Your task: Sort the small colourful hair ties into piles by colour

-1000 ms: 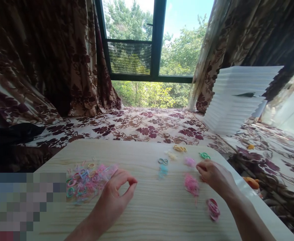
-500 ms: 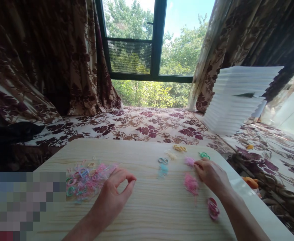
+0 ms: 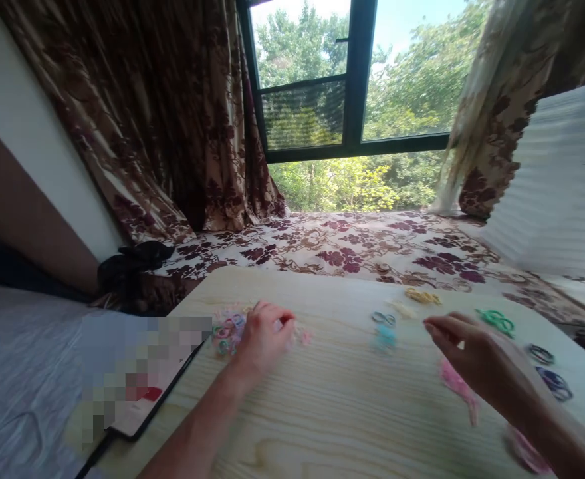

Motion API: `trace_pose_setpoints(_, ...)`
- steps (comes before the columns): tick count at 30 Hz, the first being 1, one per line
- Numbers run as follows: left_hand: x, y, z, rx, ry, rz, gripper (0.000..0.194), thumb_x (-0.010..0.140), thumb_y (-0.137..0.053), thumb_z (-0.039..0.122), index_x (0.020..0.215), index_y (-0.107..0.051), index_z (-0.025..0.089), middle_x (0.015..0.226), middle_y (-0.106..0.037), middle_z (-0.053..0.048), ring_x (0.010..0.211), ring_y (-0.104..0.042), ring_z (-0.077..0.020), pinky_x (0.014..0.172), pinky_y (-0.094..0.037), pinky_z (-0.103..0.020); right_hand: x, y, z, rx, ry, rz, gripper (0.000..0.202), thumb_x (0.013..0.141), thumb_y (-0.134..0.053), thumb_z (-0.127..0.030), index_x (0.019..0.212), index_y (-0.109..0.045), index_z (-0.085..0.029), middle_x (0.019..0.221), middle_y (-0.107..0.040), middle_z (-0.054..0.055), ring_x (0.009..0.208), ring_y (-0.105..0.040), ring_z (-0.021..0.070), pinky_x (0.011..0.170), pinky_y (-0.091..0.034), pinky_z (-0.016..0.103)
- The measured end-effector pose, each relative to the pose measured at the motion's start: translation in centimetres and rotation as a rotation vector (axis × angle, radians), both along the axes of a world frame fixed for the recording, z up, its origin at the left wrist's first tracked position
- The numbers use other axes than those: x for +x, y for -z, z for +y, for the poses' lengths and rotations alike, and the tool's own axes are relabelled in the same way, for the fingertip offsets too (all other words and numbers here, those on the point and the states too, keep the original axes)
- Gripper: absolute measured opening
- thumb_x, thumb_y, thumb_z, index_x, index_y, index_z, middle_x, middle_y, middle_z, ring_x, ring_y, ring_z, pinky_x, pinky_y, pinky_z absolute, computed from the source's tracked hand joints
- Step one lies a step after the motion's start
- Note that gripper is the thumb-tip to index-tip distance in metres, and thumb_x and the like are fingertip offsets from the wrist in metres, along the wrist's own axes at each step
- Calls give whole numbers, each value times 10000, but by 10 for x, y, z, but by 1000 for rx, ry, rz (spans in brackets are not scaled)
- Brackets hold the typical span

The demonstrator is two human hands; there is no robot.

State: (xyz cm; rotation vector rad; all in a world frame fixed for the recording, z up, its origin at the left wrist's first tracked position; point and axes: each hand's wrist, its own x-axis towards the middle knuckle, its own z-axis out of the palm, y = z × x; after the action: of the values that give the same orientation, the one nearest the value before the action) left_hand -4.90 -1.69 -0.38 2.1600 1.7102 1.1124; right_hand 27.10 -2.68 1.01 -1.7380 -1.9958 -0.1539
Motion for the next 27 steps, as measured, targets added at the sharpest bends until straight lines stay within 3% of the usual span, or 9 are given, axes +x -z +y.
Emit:
trace_pose_setpoints(4,5,0,-4,-21,75,132,144,751,-564,149,775,-691,213,792,-660,-31,873,-519,-193,824,-396,-348,-52,12,-14,-105,-298,137,318,858,-390,-407,755,-640,-239,706,-635,30,542,-558,145,528,-403,258)
trace_pose_setpoints(8,7,-2,-10,-29,153,214,180,752,-569,159,841,-701,243,840,-633,-37,910,-496,-198,875,-361,-375,-81,21,-25,-224,-460,200,320,873,-386,-368,755,-650,-231,695,-626,34,581,-569,148,529,-417,243)
trace_pose_setpoints(13,10,-2,-13,-2,173,252,236,741,-554,143,904,-687,248,878,-611,-35,917,-489,-193,951,-314,-401,-86,20,-29,-268,-482,219,310,868,-401,-368,797,-671,-234,749,-642,51,653,-597,173,553,-441,251)
trace_pose_setpoints(18,15,2,-13,30,148,296,151,788,-549,206,762,-693,242,810,-605,-35,896,-489,-194,982,-262,-446,-84,22,-28,-262,-489,168,312,879,-382,-343,825,-669,-232,777,-646,47,684,-614,176,579,-449,256)
trace_pose_setpoints(27,13,2,-10,22,140,240,162,816,-544,229,766,-697,243,756,-648,-24,887,-513,-194,947,-292,-426,-83,23,-29,-253,-501,167,280,880,-399,-313,845,-667,-237,797,-649,41,696,-610,170,591,-443,252)
